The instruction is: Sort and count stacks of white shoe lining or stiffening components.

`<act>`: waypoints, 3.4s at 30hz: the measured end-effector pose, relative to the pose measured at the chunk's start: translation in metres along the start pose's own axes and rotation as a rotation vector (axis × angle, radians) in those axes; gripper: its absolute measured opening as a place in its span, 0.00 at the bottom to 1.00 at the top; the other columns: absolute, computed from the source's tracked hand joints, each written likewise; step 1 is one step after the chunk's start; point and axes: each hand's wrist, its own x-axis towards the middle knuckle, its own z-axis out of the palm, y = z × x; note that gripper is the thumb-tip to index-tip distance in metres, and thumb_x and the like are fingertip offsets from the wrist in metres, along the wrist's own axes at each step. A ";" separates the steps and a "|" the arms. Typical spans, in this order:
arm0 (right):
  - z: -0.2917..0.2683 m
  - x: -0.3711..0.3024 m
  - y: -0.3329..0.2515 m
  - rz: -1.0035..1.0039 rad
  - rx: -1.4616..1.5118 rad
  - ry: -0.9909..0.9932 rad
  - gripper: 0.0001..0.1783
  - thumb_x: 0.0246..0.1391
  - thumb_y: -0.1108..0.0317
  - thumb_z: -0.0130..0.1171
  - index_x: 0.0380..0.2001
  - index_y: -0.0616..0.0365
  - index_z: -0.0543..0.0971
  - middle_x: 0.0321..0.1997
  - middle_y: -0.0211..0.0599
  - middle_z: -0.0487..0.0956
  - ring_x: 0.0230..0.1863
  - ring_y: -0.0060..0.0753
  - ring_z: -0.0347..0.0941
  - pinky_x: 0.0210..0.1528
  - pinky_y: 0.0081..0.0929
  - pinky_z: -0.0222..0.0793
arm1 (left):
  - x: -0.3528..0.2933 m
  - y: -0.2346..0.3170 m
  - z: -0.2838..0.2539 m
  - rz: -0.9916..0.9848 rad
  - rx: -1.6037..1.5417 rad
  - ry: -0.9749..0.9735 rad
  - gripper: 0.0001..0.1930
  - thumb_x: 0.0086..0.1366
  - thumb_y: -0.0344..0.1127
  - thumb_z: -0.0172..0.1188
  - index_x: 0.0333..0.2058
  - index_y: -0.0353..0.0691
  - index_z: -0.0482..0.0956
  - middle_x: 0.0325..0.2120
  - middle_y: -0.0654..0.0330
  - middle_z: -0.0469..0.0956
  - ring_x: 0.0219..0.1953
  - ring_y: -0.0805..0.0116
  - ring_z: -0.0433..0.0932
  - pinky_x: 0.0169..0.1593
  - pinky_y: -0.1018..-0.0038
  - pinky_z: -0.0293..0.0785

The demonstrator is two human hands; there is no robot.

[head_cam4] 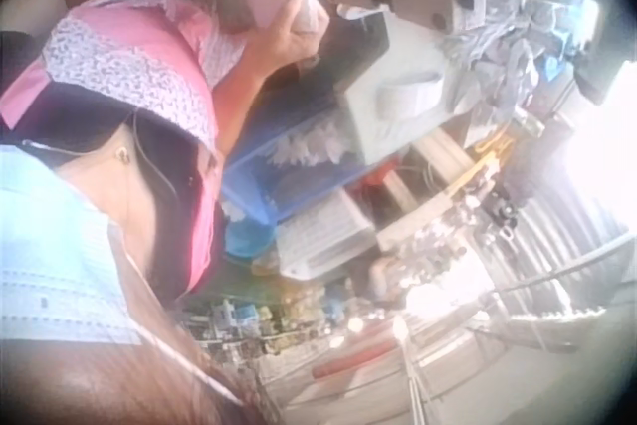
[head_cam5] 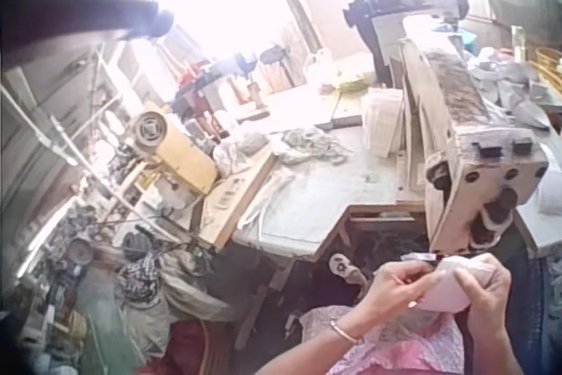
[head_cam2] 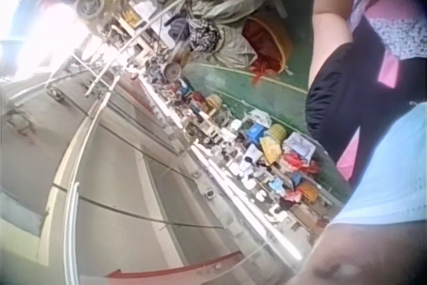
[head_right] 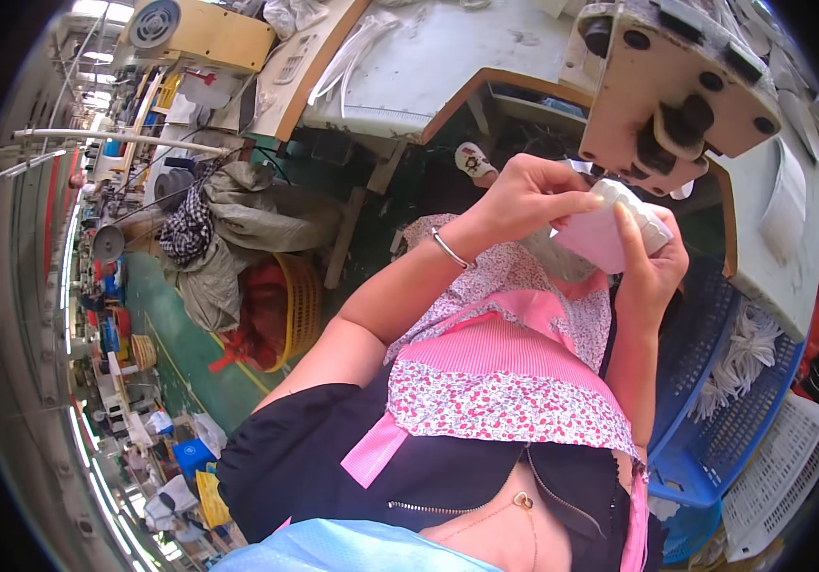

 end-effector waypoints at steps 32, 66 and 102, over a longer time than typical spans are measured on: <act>-0.003 0.008 0.004 0.027 0.107 -0.141 0.13 0.53 0.66 0.68 0.36 0.64 0.79 0.33 0.30 0.81 0.34 0.15 0.76 0.37 0.18 0.73 | -0.001 0.014 0.000 0.069 0.156 0.113 0.04 0.62 0.26 0.63 0.33 0.31 0.83 0.19 0.64 0.76 0.18 0.81 0.71 0.24 0.85 0.65; -0.012 0.035 -0.015 -0.093 -0.362 -0.240 0.18 0.50 0.58 0.66 0.33 0.65 0.80 0.28 0.39 0.81 0.30 0.24 0.77 0.34 0.26 0.73 | 0.004 0.007 0.002 0.026 0.160 0.142 0.06 0.65 0.30 0.61 0.31 0.34 0.81 0.18 0.66 0.75 0.17 0.82 0.71 0.20 0.84 0.65; -0.005 0.016 0.011 0.022 0.186 -0.158 0.11 0.55 0.67 0.67 0.33 0.64 0.78 0.30 0.28 0.80 0.31 0.12 0.74 0.32 0.14 0.71 | -0.003 0.016 0.001 0.036 0.076 0.171 0.07 0.65 0.30 0.62 0.34 0.31 0.82 0.21 0.63 0.77 0.15 0.81 0.69 0.19 0.85 0.61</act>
